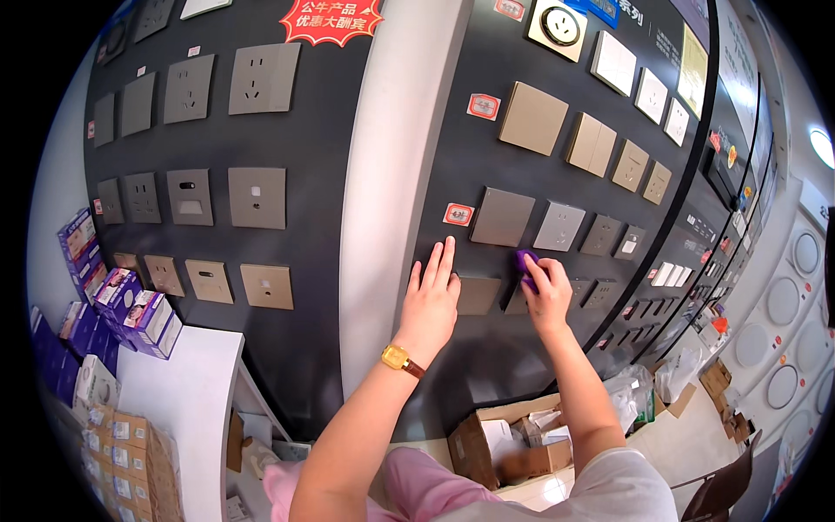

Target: The person wipes a wall-mounted display of electrical switches and sockets using a purple cloth. They systematically clean each unit on the dark gray panel and also wipe the white countertop below, which holds stacked product boxes.

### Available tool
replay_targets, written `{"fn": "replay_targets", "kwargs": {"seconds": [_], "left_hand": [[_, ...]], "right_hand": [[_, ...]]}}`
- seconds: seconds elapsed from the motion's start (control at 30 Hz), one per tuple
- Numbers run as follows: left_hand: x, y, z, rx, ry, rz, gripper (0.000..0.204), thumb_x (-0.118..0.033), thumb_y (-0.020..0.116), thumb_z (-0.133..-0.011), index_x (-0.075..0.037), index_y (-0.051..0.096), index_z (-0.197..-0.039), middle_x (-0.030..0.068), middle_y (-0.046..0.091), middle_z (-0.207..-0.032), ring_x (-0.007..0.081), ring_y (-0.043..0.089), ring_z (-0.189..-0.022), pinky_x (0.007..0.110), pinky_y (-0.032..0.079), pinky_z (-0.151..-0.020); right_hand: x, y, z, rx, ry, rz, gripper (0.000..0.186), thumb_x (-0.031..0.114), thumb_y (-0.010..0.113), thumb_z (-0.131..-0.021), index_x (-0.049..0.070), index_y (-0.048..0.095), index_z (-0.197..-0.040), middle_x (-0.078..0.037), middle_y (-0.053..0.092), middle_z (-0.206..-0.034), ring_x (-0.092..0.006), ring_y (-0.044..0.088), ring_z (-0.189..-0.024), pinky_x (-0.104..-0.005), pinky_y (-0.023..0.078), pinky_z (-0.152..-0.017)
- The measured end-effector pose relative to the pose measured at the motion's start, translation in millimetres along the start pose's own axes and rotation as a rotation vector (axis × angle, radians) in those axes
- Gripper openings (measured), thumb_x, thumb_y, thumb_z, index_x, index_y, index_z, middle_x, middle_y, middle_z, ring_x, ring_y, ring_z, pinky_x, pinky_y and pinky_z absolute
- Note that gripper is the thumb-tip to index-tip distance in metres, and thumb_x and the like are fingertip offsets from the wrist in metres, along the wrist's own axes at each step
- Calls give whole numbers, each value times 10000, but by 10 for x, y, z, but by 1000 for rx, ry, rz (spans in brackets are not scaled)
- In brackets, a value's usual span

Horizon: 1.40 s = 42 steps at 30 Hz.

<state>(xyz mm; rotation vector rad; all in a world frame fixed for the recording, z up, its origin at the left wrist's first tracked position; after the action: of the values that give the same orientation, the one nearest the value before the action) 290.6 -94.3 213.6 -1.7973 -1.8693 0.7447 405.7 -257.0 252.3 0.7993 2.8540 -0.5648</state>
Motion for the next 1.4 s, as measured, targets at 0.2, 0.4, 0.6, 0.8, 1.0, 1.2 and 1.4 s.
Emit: {"fn": "replay_targets", "kwargs": {"seconds": [0.2,0.4,0.6,0.8,1.0,1.2,1.4], "left_hand": [[14,-9,9,-23,6,9,321,-76,686,-810,8,626,-1114,197,151,-1596,322,237,-1461,483,324,-1134],[-1,-2,2,14,-6,1,328,-85,683,-814,4,621,-1123,189,143,-1600,318,224,-1466,488,321,-1135],[27,29,11,-3,-1,-15,330,-85,685,-810,3,627,-1122,186,138,-1603,317,217,-1468,486,326,-1132],[2,10,-5,0,0,-2,314,-79,685,-807,10,635,-1104,190,143,-1602,322,225,-1465,481,325,-1132],[0,-8,7,-10,-3,-8,302,-80,680,-811,15,639,-1095,192,149,-1599,324,232,-1462,482,325,-1133],[5,3,3,-14,6,7,303,-81,678,-814,20,636,-1096,193,156,-1597,323,231,-1463,486,323,-1134],[0,23,9,-12,-4,2,303,-83,674,-820,19,633,-1102,194,140,-1600,322,226,-1465,481,320,-1137]], "right_hand": [[-317,-278,-457,-238,156,44,459,-20,733,-692,104,683,-1131,-80,571,-941,-266,603,-835,-367,512,-710],[-366,-76,-308,-184,107,155,571,2,780,-633,121,670,-1181,-75,568,-939,-250,604,-838,-364,526,-727],[-443,-132,-377,-155,134,170,537,-5,766,-662,117,670,-1177,-66,569,-935,-247,602,-829,-357,519,-726],[-483,-137,-327,-154,209,159,497,10,754,-684,115,673,-1163,-68,574,-955,-246,614,-849,-361,520,-721],[-539,-120,-51,-62,197,167,525,18,765,-660,114,666,-1166,-73,570,-963,-256,604,-843,-366,513,-705],[-574,-176,-54,-38,148,183,537,15,768,-649,101,661,-1169,-76,564,-955,-261,595,-834,-374,504,-702],[-510,-151,-177,-55,131,171,550,7,770,-646,85,659,-1179,-81,561,-954,-262,593,-840,-372,502,-708]]}}
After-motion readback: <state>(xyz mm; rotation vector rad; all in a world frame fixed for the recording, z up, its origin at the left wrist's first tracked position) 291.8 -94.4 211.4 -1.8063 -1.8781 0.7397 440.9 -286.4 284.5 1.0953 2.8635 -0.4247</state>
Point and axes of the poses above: each hand's wrist, its own z-axis away from the middle knuckle, its own y-axis out of the palm, x = y × z, the point moved 6 cm from there along -z, towards the middle knuckle
